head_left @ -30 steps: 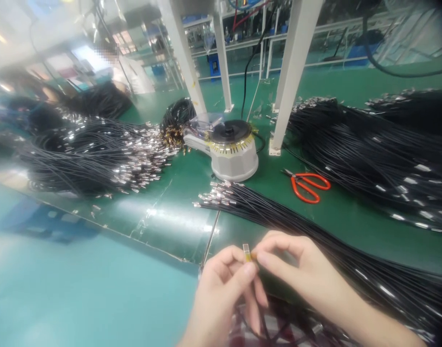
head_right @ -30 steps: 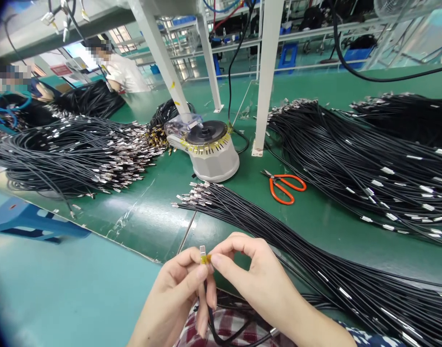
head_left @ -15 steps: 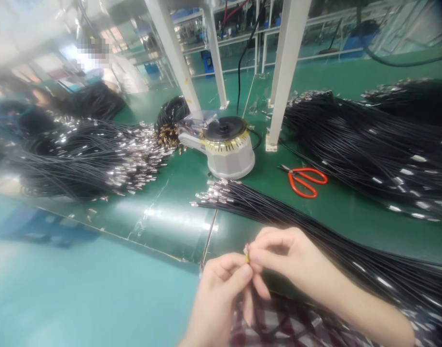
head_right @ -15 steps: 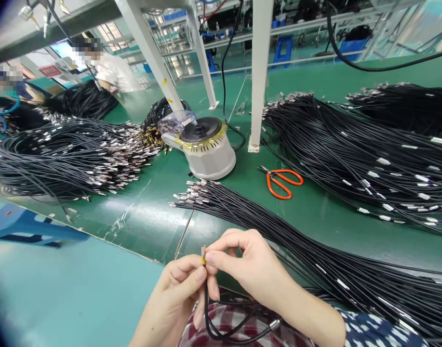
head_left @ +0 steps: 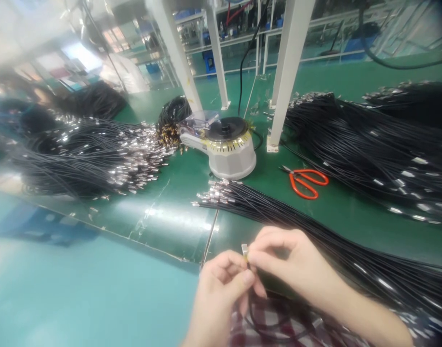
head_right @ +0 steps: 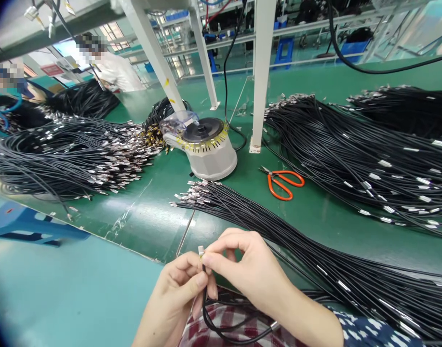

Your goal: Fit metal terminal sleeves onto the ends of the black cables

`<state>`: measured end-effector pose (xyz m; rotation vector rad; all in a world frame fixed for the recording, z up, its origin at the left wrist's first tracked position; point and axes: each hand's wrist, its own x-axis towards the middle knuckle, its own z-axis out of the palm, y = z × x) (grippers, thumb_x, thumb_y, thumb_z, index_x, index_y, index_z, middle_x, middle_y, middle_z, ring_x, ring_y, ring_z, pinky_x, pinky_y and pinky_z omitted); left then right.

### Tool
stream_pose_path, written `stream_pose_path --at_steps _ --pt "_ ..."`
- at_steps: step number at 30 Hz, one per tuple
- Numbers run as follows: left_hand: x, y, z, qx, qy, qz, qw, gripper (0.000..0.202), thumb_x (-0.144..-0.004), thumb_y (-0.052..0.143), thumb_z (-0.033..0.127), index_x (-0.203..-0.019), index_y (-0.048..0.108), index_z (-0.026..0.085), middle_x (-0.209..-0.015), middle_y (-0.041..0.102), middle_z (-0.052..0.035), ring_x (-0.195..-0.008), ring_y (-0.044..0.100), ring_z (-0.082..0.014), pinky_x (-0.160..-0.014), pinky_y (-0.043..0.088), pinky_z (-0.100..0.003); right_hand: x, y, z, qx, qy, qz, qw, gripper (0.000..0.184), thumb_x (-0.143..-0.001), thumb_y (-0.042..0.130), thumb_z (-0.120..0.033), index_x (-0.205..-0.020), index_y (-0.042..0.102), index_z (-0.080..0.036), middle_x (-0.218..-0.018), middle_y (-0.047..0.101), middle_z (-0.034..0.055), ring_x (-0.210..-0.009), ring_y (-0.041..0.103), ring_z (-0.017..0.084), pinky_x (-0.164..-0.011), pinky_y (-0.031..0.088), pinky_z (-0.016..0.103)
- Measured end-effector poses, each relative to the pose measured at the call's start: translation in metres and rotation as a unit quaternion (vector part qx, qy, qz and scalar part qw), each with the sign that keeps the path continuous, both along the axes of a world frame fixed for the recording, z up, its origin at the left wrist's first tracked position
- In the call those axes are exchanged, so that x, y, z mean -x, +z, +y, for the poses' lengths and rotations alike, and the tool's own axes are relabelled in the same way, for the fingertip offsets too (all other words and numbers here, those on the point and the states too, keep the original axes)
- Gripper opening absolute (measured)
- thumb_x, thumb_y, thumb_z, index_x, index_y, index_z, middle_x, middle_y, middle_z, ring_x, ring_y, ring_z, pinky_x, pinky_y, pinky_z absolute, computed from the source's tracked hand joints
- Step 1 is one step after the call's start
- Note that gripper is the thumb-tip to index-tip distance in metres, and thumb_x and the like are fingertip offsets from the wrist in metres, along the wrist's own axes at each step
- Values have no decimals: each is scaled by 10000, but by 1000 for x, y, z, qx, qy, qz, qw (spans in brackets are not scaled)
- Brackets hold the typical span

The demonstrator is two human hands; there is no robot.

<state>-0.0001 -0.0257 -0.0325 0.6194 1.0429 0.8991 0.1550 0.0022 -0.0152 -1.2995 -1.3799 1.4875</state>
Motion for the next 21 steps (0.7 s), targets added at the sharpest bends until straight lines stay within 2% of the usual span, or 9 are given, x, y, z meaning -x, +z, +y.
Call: stream_pose_path --at_steps 3,8,10,13,15,17,18,19,21 --pt "0 -2 0 -9 1 -11 1000 218 -769 756 276 -702 619 120 -604 728 -75 -351 443 -28 -377 295 -127 -3 0 7 65 9 36 997 61 -724 734 -234 -693 744 -183 -761 681 15 -713 602 161 -687 454 291" --pt "-3 -7 0 6 -19 -82 996 198 -743 782 278 -698 683 112 -604 742 -97 -313 465 -31 -348 301 -115 -5 2 15 158 72 186 967 184 -684 796 -297 -640 680 -162 -551 626 -42 -558 566 109 -653 446 266" --pt "-3 -12 1 21 -32 -122 992 211 -725 797 299 -695 694 117 -563 726 -86 -290 454 -34 -323 289 -113 -5 2 15 166 83 212 960 215 -678 807 -317 -640 669 -156 -547 624 -44 -559 561 103 -655 444 258" --pt "-1 -18 3 33 -38 -158 986 227 -716 805 319 -705 704 116 -521 700 -64 -278 443 -32 -311 282 -112 -5 2 16 142 102 193 965 243 -712 783 -332 -627 642 -153 -571 619 -33 -576 556 109 -655 454 260" --pt "0 -19 4 35 -35 -155 987 242 -713 810 326 -719 700 110 -521 690 -53 -286 436 -20 -324 284 -105 -8 0 18 87 107 138 981 214 -793 707 -311 -656 636 -162 -607 623 -20 -593 566 121 -656 463 268" --pt "1 -17 3 27 -35 -136 990 267 -727 800 346 -730 671 111 -526 680 -42 -296 426 -13 -331 279 -100 -14 -3 23 -19 84 27 996 171 -870 608 -272 -735 658 -179 -729 655 6 -672 599 142 -687 465 279" --pt "2 -15 2 19 -32 -119 992 276 -742 786 360 -752 646 122 -536 679 -37 -302 432 -18 -333 281 -103 -18 -4 26 -79 65 -50 994 158 -892 572 -255 -783 669 -192 -794 663 13 -713 607 152 -704 460 287" --pt "3 -14 1 8 -26 -94 995 278 -762 765 373 -797 617 140 -547 679 -31 -306 442 -29 -333 285 -109 -22 -6 30 -133 45 -136 981 139 -895 566 -252 -822 674 -205 -835 662 16 -737 607 162 -706 449 295" --pt "8 -12 -3 -12 2 -12 1000 310 -814 703 388 -994 547 189 -572 679 -11 -316 471 -64 -344 320 -135 -30 -9 39 -188 21 -305 933 74 -852 631 -279 -845 661 -212 -831 646 19 -732 590 187 -670 416 309"
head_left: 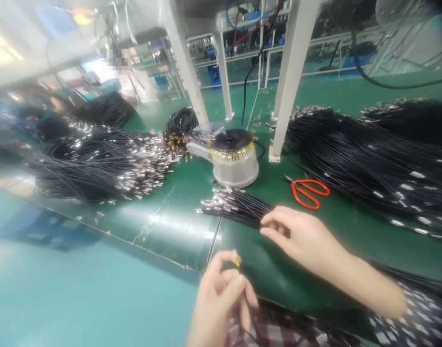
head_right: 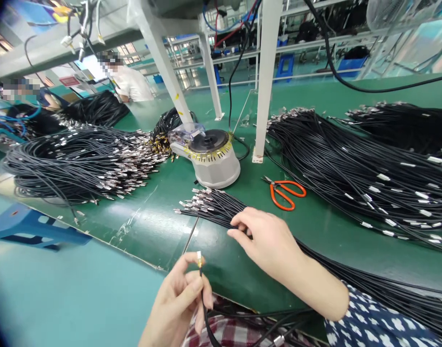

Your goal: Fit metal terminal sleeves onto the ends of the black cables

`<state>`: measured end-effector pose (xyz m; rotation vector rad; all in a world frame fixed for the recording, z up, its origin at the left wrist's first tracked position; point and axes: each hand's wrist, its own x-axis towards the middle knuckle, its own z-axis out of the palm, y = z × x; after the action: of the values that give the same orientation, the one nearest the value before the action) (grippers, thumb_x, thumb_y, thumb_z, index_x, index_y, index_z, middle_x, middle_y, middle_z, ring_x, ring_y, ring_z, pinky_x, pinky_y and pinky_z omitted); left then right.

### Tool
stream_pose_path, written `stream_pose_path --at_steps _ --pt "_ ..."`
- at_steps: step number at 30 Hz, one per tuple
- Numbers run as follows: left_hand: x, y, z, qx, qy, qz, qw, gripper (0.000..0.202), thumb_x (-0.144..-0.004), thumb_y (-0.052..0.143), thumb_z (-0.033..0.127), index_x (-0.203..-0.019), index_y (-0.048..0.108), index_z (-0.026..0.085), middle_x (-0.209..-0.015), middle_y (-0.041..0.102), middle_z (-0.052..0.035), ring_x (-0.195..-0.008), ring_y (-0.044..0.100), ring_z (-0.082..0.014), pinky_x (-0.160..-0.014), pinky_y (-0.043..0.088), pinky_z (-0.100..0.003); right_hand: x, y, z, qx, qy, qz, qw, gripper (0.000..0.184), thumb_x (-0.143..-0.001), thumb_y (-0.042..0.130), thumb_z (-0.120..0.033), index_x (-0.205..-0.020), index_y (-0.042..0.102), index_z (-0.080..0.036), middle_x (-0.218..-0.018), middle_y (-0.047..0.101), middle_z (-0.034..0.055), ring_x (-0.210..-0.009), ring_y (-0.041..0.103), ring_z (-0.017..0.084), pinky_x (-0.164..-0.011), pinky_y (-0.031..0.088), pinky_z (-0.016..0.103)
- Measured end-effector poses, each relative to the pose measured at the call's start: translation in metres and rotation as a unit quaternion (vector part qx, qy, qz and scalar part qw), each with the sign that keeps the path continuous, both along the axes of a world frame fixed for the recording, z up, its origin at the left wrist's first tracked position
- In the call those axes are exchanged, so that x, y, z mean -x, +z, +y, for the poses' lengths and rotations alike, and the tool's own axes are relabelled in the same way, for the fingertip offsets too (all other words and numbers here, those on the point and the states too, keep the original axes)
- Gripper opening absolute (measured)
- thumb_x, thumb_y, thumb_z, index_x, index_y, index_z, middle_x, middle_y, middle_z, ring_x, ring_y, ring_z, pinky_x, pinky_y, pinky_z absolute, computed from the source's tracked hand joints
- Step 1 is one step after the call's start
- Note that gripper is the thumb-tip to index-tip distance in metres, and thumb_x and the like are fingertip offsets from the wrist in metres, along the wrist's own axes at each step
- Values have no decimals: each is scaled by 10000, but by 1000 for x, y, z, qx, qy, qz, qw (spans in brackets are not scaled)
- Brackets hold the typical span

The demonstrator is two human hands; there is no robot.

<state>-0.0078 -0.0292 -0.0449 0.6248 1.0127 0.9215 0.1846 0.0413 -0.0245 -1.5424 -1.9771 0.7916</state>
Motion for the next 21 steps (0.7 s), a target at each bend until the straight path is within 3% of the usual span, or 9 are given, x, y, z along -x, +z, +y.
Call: stream_pose_path --at_steps 2,4,6,8,11,13,16,19,21 --pt "9 -2 -5 -25 28 125 991 483 -858 633 380 -1255 401 230 -586 664 17 -337 495 -104 -370 367 -178 -4 -3 8 -10 -26 -109 994 102 -779 703 -268 -786 628 -200 -777 612 20 -681 558 197 -609 369 307" --pt "22 -5 -11 -66 21 287 956 586 -871 593 353 -1381 339 219 -539 594 55 -369 484 -125 -414 376 -213 -6 -3 13 6 -31 -134 990 114 -769 683 -209 -712 585 -193 -746 585 20 -647 536 189 -579 342 298" --pt "36 -5 -14 -116 -35 438 891 454 -833 624 304 -1269 558 200 -454 469 83 -399 438 -129 -450 333 -230 -8 0 15 21 -19 -115 993 136 -805 620 -189 -684 559 -196 -711 574 9 -619 532 168 -565 352 279" --pt "48 -2 -15 -137 -98 489 856 312 -793 656 271 -1098 701 217 -451 464 67 -424 429 -133 -467 318 -247 -9 5 11 75 14 -63 995 157 -847 585 -258 -706 541 -205 -625 538 -24 -559 520 139 -519 363 240" --pt "52 10 -8 -136 -122 419 890 187 -822 637 321 -918 747 204 -572 599 1 -532 517 -151 -535 387 -255 -10 12 -3 249 88 93 960 188 -854 588 -335 -751 488 -214 -516 445 -82 -455 461 93 -454 336 188" --pt "44 18 2 -135 -32 332 933 325 -848 612 355 -1127 669 198 -768 680 -40 -584 552 -149 -569 434 -260 -9 12 -16 341 123 163 917 165 -846 590 -286 -772 462 -213 -503 444 -94 -445 450 77 -467 333 176" --pt "28 28 21 -107 33 175 978 468 -895 560 371 -1324 484 199 -1090 695 -126 -488 554 -97 -544 474 -267 -7 1 -36 381 168 141 898 102 -807 593 -200 -785 494 -215 -537 505 -78 -480 478 84 -461 309 173" --pt "15 31 31 -88 58 62 993 294 -896 575 364 -1103 585 155 -883 736 -89 -435 569 -82 -481 442 -212 -7 -12 -51 362 212 98 902 84 -739 652 -180 -755 576 -214 -637 570 -52 -565 521 105 -457 294 176" --pt "9 29 30 -74 28 2 997 226 -870 617 359 -894 624 134 -689 712 -54 -405 575 -83 -429 405 -174 -8 -13 -51 360 239 89 897 70 -720 683 -197 -755 625 -215 -678 602 -44 -599 543 119 -472 318 182"
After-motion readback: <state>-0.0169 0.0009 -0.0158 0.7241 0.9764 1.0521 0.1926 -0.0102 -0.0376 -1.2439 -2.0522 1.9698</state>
